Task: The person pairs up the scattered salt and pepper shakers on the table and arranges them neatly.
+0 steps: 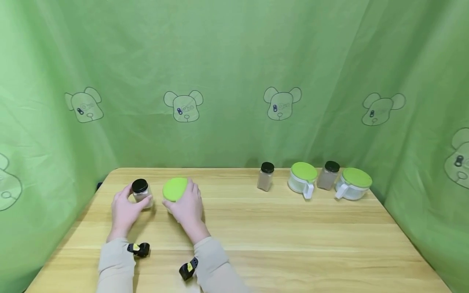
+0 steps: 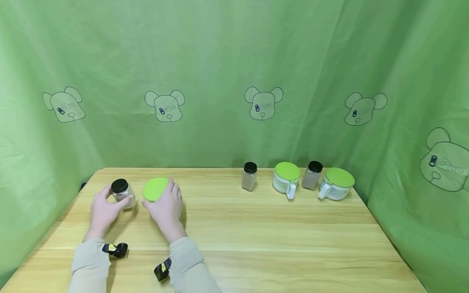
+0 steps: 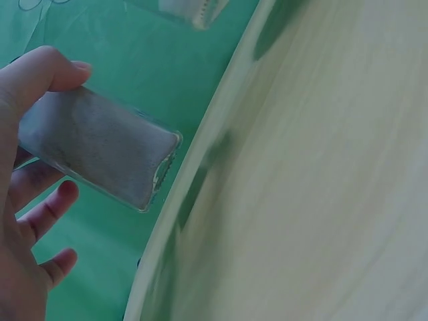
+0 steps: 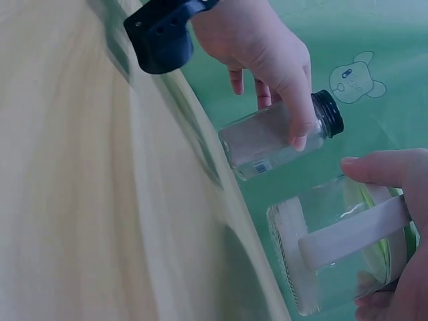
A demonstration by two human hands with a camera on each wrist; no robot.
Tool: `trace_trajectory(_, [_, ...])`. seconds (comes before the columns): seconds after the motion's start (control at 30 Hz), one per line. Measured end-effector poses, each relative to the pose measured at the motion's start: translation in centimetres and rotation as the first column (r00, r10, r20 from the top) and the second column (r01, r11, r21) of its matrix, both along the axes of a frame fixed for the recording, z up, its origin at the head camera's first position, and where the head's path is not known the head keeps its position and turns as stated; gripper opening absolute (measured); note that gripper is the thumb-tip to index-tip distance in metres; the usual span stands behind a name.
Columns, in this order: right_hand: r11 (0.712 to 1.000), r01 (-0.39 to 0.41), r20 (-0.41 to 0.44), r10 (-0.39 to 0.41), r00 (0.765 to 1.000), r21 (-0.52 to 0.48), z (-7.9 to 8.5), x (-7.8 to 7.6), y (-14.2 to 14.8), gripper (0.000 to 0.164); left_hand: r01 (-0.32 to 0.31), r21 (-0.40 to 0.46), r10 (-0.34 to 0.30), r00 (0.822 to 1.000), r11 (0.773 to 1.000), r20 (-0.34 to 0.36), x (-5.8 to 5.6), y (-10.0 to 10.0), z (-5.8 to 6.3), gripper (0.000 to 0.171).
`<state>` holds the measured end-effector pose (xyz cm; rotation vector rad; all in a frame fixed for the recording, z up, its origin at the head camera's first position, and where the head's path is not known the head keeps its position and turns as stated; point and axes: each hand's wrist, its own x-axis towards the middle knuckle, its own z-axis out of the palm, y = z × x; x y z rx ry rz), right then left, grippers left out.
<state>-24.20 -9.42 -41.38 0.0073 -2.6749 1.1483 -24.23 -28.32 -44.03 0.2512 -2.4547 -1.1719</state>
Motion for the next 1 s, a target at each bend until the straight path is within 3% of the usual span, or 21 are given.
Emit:
trace_trajectory(0.37, [0.998,0.032,-0.016,-0.031,0.999,0.045,-1.5,0.6,-2.3,0.105,0.040,0.076,-0.037,0.999,0.996,-0.039,0.8,-1.0,-0.3,0.066])
trace_trajectory(0.77, [0.999,0.021,0.050,-0.022,0.999,0.034,-1.6,0.7,-3.7,0.106,0.095,0.081,-0.099,0.994,0.992,0.046,1.0,-1.8,0.3,0.069])
trace_trajectory(1.0, [0.999,0.032,0.028,-0.033,0.999,0.041,-1.8,0.7,-4.5,0.105,0.100,0.072,-0.105,0.992,0.992,0.074,1.0,-2.4,0.5,0.070])
